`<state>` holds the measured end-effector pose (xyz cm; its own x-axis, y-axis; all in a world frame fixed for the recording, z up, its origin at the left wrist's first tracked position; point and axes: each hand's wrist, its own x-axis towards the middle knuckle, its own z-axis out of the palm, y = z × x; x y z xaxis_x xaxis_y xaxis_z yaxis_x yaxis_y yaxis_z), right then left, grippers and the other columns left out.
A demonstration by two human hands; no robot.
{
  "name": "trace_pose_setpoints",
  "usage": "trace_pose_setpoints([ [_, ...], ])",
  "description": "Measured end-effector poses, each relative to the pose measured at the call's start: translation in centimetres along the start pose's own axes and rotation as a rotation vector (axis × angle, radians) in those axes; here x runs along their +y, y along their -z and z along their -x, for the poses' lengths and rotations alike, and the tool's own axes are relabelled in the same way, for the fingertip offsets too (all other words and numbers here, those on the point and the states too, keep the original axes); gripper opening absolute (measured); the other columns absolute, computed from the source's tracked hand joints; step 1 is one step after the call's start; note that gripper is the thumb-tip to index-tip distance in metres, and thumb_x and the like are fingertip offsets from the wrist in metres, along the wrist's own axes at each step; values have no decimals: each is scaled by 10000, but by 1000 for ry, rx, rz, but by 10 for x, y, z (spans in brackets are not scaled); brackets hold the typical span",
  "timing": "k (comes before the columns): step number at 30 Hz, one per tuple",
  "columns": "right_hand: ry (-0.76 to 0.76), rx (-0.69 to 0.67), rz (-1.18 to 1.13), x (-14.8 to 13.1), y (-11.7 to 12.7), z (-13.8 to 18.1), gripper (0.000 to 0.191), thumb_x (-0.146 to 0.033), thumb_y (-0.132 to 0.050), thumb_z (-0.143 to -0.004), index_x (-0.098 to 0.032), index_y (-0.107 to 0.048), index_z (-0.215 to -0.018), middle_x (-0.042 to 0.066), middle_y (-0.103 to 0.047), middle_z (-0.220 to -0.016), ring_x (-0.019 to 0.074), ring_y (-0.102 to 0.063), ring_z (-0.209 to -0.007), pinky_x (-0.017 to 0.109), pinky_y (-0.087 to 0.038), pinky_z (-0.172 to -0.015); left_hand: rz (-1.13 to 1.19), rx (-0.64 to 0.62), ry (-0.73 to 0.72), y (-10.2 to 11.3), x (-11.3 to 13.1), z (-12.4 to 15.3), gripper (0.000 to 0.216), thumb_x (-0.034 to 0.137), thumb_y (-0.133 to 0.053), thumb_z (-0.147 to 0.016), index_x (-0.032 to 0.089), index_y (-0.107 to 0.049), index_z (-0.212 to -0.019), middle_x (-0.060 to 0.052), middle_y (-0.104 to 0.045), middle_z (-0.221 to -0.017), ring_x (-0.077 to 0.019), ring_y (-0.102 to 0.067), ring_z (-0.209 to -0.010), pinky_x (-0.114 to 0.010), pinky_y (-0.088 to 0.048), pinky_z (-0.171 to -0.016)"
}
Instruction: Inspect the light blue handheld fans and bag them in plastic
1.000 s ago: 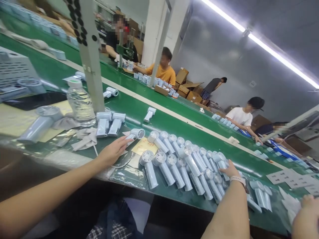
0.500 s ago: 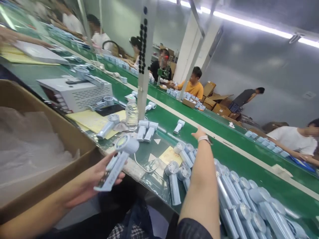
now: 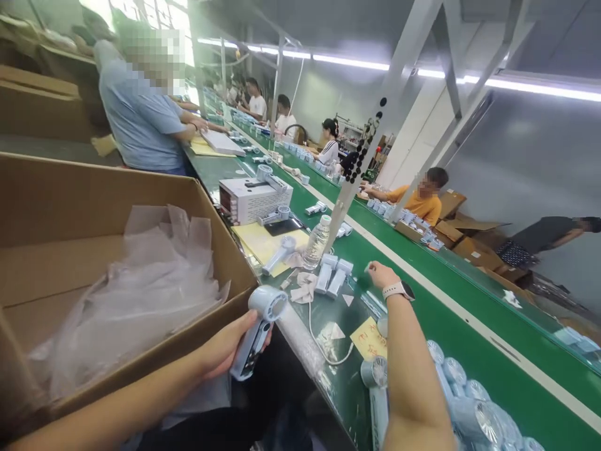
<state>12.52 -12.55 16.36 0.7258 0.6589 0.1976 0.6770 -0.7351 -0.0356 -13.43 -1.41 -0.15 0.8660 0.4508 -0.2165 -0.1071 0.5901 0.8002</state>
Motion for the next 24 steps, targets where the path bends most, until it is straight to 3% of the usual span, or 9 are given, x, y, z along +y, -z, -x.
trace_pose_setpoints([
  [3,63,-114,36,-7,-3,35,291,-360,-584,-1028,-224,-664,-1273,86,-698,-1122,202,-669,-985,378,-540,-922,178,-121,96,-20,-3,-28,544,634,-641,-899,99,-712,-960,-132,-748,-910,-202,-692,-797,-306,-553,-763],
  [6,236,-143,72,-28,-26,93,328,-222,-513,-1029,-280,-683,-1303,99,-699,-974,226,-649,-926,390,-475,-925,392,-223,155,-36,-7,-50,570,622,-510,-972,95,-723,-1021,-178,-740,-1134,-256,-701,-1063,-387,-557,-961],
  [9,412,-15,38,-49,-61,152,512,-40,-496,-926,-281,-652,-1349,150,-680,-1185,294,-618,-1089,499,-435,-1029,485,-293,147,-34,-11,-57,581,696,-617,-861,133,-722,-964,-155,-753,-1138,-285,-694,-1129,-427,-536,-1036],
  [11,486,-13,-91,-49,-82,172,624,-25,-490,-903,-257,-531,-1481,151,-645,-1333,281,-612,-1150,454,-473,-1019,475,-300,142,-24,-13,-55,604,717,-681,-794,145,-725,-984,-144,-765,-1117,-298,-706,-1114,-428,-549,-1020],
  [12,461,-12,-125,-44,-89,173,618,-45,-485,-917,-221,-497,-1509,156,-645,-1347,275,-622,-1139,436,-492,-1000,457,-291,133,-18,-12,-53,627,722,-693,-781,150,-728,-1034,-141,-768,-1120,-297,-714,-1101,-421,-559,-1002],
  [14,287,9,-58,-26,-98,162,476,-123,-487,-962,-109,-578,-1429,208,-660,-1323,303,-634,-1138,465,-484,-1017,410,-257,88,-7,-8,-47,681,720,-713,-771,161,-716,-1160,-131,-770,-1139,-284,-724,-1085,-397,-573,-974],
  [17,15,5,253,2,-103,131,323,-163,-514,-964,-3,-761,-1096,324,-630,-1331,417,-572,-1263,588,-339,-1131,357,-213,-22,2,2,-37,726,709,-767,-730,182,-707,-1227,-118,-764,-1183,-294,-688,-1187,-405,-548,-1031],
  [20,38,-72,364,9,-108,113,326,-58,-484,-919,-27,-807,-949,300,-703,-1206,406,-592,-1243,577,-287,-1159,339,-239,-123,1,13,-29,651,707,-799,-693,177,-760,-1069,-122,-751,-1226,-346,-603,-1322,-470,-489,-1117],
  [24,107,-43,343,0,-116,120,382,-23,-426,-924,-58,-802,-982,257,-726,-1146,382,-609,-1205,587,-280,-1150,374,-298,-186,-5,24,-23,616,683,-825,-679,173,-765,-1019,-122,-752,-1224,-355,-602,-1324,-491,-460,-1142],
])
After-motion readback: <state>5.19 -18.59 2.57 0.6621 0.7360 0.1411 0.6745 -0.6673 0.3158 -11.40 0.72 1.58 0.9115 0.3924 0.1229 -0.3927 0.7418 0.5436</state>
